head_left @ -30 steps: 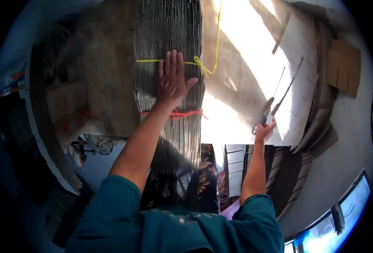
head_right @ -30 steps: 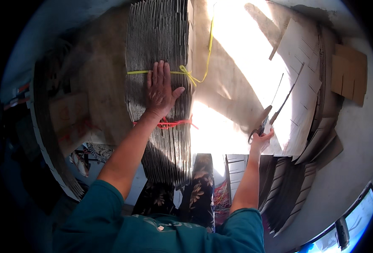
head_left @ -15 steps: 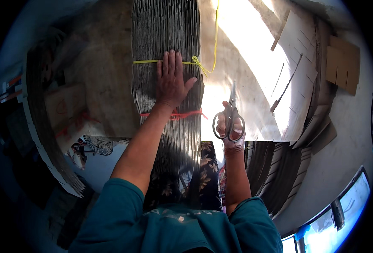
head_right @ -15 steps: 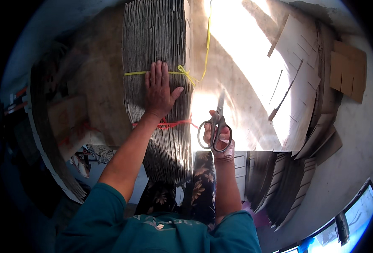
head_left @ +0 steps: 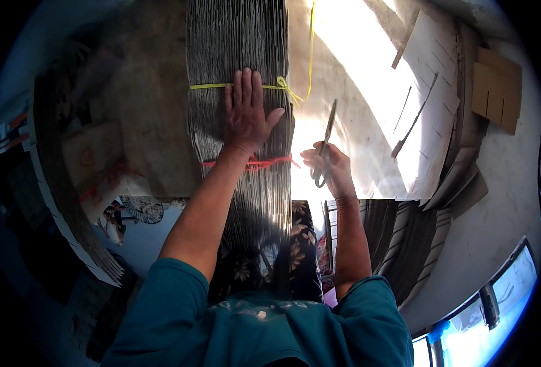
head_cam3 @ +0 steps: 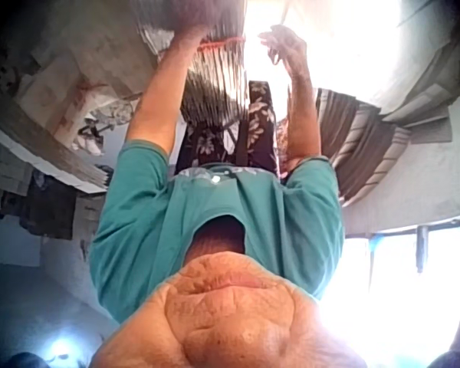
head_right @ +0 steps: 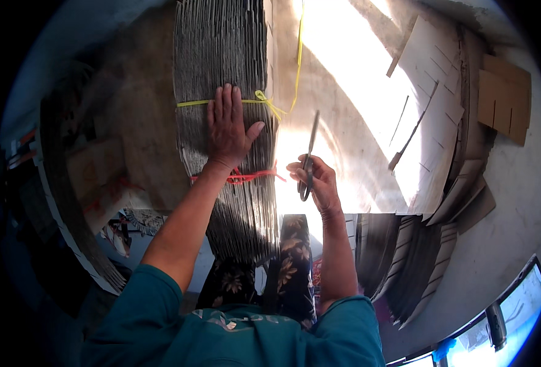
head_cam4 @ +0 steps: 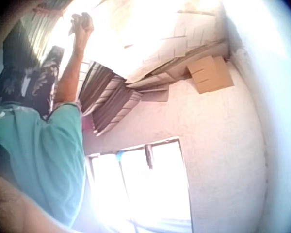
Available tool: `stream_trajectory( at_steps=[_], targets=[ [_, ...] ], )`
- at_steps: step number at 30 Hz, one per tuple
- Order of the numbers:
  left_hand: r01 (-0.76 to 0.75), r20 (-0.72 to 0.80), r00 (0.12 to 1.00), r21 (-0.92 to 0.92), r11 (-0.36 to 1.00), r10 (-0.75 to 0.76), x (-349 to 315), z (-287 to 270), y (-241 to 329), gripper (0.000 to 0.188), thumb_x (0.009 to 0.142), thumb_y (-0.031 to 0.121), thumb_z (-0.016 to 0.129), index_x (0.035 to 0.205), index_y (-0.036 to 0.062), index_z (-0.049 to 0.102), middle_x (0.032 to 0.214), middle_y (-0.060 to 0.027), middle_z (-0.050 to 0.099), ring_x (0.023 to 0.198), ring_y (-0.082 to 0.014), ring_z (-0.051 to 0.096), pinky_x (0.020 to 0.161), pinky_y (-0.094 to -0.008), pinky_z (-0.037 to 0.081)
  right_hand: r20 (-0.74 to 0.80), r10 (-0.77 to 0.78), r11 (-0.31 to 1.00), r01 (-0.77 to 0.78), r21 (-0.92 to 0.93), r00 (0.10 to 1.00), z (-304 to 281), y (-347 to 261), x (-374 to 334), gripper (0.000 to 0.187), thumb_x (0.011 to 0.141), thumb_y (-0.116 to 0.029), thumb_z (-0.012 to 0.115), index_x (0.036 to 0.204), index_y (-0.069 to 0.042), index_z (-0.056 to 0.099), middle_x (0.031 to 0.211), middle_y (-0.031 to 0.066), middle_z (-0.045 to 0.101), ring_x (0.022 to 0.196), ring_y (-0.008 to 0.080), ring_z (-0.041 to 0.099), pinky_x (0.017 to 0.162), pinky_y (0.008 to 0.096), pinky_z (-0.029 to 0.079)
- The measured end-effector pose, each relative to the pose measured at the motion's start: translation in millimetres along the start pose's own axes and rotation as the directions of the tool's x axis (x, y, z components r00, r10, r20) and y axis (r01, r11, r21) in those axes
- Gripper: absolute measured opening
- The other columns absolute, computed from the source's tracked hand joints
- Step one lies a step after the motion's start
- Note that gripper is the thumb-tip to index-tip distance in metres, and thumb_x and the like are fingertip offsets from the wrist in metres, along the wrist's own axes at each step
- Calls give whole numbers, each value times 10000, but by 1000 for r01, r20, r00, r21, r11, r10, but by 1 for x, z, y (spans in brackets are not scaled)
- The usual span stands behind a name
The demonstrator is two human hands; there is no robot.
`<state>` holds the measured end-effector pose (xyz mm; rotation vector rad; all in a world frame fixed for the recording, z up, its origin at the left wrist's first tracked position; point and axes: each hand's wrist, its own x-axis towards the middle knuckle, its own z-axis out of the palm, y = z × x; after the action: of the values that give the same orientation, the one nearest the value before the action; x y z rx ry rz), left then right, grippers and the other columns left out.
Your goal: The person ties a red ribbon around a stack of thin paper sheets, then lifts and repositions the stack. They align the sheets, wrap a yellow ribbon around the stack, and tie it. The person then ties another red ribbon around the stack and secures it.
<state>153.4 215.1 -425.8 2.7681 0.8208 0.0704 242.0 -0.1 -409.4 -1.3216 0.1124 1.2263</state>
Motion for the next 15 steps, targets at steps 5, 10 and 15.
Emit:
stream_trajectory(
  at_steps=[5,10,15],
  targets=[
    [13,14,1000,-22,1000,-12,0,-3,-1,832,862,534,453,1406,-46,207,1455,-241,228,1375,-383,166,1108,-504,118,-45,158,961,-164,-224,986,-5,10,10,395,777,-280,625,1020,22,543,851,87,600,816,149,569,735,275,456],
    [10,1,1000,-42,999,-10,0,-2,-1,831,849,512,495,1403,-41,217,1453,-237,235,1373,-387,170,1106,-508,123,-13,151,958,-150,-246,988,12,8,20,325,791,-280,576,955,0,552,768,58,546,718,132,553,661,265,451],
    [21,15,1000,-45,999,-20,2,-7,0,840,835,505,522,1401,-39,225,1450,-233,245,1372,-380,180,1108,-500,128,25,105,963,-95,-250,994,32,-10,40,289,806,-277,563,883,-1,530,687,50,512,551,116,512,494,242,419]
  ],
)
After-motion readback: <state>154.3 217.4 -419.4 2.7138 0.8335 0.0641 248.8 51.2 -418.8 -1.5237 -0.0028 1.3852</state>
